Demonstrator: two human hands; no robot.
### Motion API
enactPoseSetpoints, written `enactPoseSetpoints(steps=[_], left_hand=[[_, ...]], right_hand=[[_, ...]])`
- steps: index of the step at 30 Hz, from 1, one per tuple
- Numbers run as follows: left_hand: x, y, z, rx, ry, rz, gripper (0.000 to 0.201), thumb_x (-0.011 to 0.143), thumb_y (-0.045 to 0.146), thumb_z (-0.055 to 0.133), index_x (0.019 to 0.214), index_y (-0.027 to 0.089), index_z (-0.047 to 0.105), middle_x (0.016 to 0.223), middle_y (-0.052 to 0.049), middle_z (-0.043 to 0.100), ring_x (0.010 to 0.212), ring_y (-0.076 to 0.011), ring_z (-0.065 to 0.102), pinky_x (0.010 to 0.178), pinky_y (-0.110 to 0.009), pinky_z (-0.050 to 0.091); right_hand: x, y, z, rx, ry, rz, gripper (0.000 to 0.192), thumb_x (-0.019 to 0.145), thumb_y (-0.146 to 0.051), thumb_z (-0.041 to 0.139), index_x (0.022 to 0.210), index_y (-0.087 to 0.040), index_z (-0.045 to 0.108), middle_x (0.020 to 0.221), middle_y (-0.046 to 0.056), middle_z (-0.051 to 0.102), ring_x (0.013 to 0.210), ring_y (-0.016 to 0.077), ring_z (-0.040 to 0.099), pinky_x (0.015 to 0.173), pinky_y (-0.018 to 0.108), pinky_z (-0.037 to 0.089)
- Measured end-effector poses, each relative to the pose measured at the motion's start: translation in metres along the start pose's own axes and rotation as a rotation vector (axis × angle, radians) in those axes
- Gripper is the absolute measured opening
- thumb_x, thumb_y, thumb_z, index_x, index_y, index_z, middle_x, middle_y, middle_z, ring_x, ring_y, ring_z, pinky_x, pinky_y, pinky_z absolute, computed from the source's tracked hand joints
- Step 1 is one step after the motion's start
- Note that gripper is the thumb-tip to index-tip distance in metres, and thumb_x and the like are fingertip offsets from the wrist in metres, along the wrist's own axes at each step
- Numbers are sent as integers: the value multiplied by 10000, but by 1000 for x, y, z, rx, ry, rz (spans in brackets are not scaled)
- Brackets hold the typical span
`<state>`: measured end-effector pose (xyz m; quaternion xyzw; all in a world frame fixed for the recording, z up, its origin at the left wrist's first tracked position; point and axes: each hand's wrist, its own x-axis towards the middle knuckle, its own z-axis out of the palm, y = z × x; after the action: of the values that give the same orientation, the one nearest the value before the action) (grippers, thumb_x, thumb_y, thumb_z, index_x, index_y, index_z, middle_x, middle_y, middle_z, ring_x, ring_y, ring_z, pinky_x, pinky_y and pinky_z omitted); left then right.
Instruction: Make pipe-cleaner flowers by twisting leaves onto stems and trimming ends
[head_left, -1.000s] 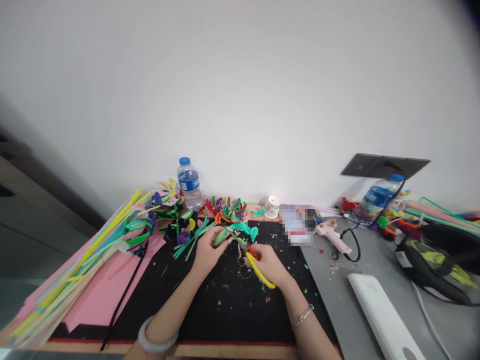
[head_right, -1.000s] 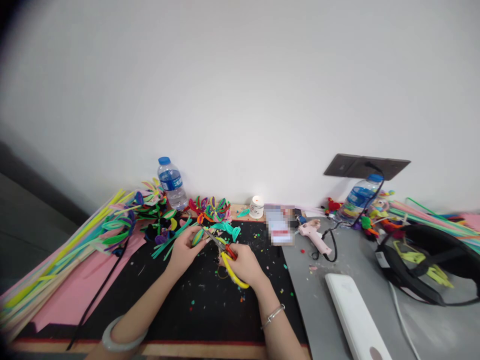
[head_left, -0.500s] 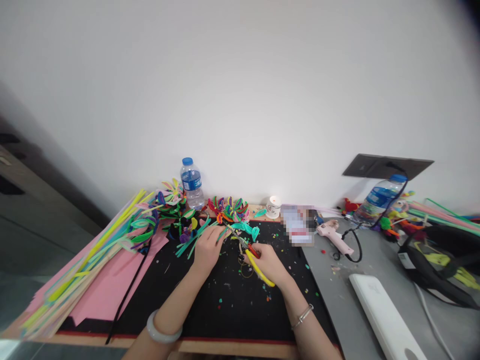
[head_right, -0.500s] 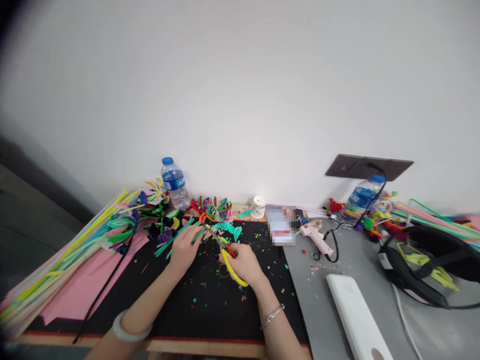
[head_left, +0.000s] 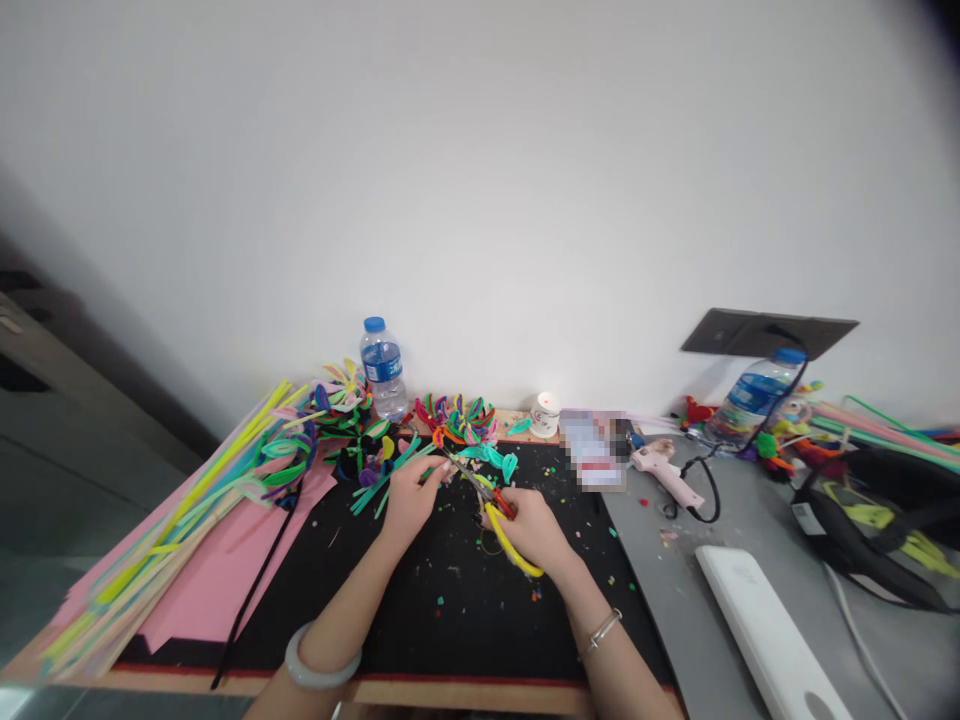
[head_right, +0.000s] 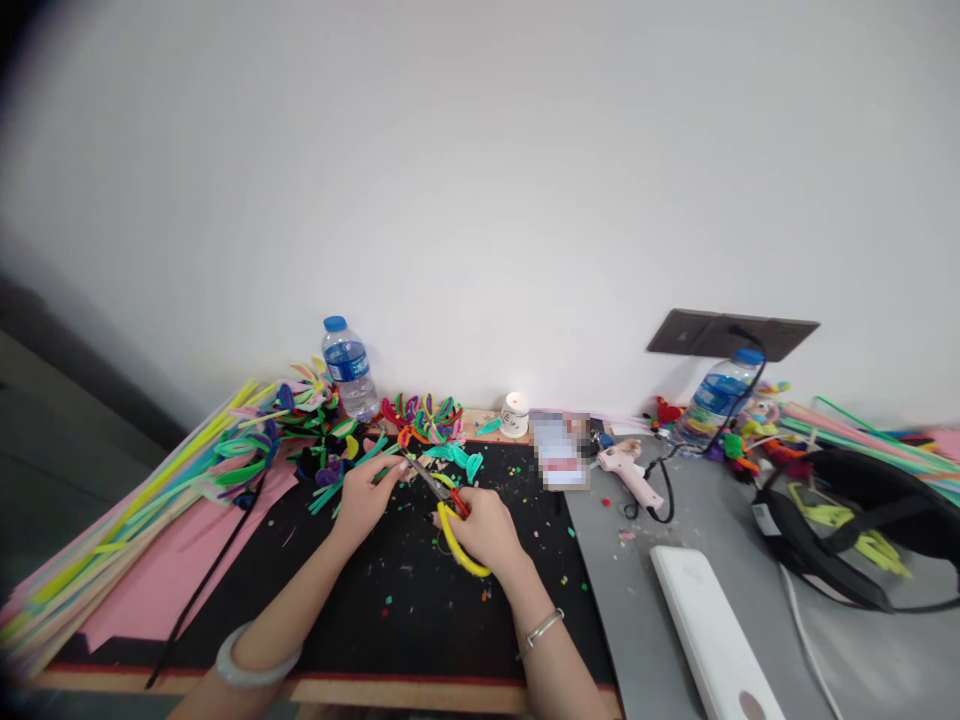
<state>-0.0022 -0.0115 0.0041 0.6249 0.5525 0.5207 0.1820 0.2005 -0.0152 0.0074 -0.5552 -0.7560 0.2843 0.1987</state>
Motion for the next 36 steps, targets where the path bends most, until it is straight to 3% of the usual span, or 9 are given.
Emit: enactPoseSetpoints(steps=[4, 15, 20, 31, 36], left_hand=[[2, 0, -4, -296, -138, -207, 181, 801, 287, 562, 723, 150, 649, 632, -14, 649, 619, -160, 598, 634, -254, 453], [1, 0, -4, -874, -325, -529, 170, 700, 279, 700, 685, 124, 631, 596, 4, 595, 530, -82, 519, 553, -204, 414], [2, -1, -8, -901, -397, -582, 175, 690, 265, 711, 650, 119, 624, 566, 2, 593, 498, -70, 512, 512, -186, 390], [3, -7, -17, -896, -511, -627, 189, 670, 268, 715, 607, 123, 611, 513, 5, 556, 435, -65, 450, 463, -201, 335], [3, -1, -15, -877, -500, -625, 197, 679, 288, 709, 642, 128, 599, 558, 3, 563, 482, -74, 474, 503, -203, 363]], right_hand=[[-1, 2, -4, -11, -2, -47, 322, 687, -452, 603, 568, -182, 473, 532, -50, 450, 494, 85, 383, 458, 191, 224], [0, 4, -15, -77, -30, -162, 226, 696, -317, 590, 570, -169, 475, 549, -50, 430, 526, 87, 370, 500, 195, 222], [-1, 7, -16, -104, -51, -181, 161, 685, -194, 532, 553, -171, 442, 535, -53, 392, 515, 82, 341, 495, 198, 208], [-4, 11, -20, -62, -123, -169, 205, 709, -191, 491, 525, -168, 403, 494, -58, 342, 481, 73, 289, 461, 203, 183], [-1, 11, -19, -127, 21, -140, 193, 706, -225, 529, 537, -172, 452, 507, -45, 430, 495, 89, 369, 475, 209, 211]])
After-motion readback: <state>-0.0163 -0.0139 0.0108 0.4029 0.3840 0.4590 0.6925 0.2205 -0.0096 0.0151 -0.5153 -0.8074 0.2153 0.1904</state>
